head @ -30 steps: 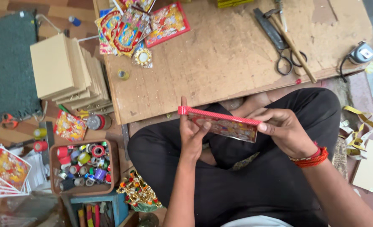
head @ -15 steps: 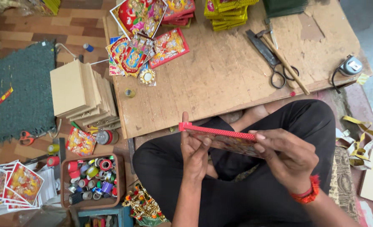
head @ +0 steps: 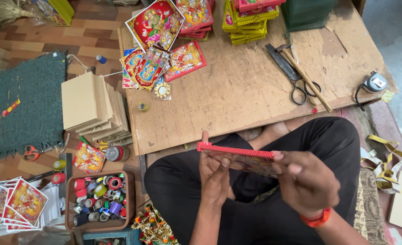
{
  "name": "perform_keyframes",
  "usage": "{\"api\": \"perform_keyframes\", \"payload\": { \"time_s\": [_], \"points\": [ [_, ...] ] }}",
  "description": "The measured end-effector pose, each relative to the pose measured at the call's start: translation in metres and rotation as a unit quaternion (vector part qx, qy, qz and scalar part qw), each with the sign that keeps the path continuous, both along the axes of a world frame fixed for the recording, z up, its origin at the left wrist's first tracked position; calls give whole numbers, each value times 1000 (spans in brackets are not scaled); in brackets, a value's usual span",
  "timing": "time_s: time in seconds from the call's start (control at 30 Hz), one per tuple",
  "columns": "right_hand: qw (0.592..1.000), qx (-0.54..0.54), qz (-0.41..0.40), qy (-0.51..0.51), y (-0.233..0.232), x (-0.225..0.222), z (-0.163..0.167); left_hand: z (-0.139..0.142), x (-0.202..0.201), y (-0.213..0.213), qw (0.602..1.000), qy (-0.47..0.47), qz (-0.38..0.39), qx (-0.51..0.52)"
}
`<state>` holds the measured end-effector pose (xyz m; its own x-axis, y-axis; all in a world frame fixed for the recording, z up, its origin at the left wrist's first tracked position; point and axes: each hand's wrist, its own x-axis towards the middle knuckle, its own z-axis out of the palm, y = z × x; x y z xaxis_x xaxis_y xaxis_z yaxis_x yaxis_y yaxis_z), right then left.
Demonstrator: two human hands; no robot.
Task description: The person sits cross-legged on the floor and wraps red patterned tape around the edges of small decorated religious picture cards, pressing the tape down along each side. Finished cards are placed on a stack on the workbench and a new card is picked up to repeat the process.
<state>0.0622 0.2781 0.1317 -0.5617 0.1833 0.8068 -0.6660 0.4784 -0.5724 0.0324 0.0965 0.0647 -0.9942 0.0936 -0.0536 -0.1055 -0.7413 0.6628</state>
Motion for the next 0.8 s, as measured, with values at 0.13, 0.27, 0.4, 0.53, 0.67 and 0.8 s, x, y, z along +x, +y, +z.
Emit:
{"api": "perform_keyframes", "payload": {
  "time_s": [0.13,0.27,0.4,0.53,0.67,0.8],
  "points": [
    [1000,6,-21,-11,-7,-3,4,3,1,0,1000,-9,16,-11],
    [986,-110,78,-94,-7,-7,15,11,-5,-13,997,6,35,-63],
    [965,71,134,-215,13,-25,16,25,-16,-32,927,124,57,-351],
    [899,207,106,-371,4,-45,-21,38,-36,-28,694,305,-10,-652],
    [876,201,57,-435,-9,-48,-69,50,-54,-17,607,354,-86,-706],
    [894,130,45,-426,-7,-40,-104,55,-69,-2,568,325,-149,-742]
  ]
}}
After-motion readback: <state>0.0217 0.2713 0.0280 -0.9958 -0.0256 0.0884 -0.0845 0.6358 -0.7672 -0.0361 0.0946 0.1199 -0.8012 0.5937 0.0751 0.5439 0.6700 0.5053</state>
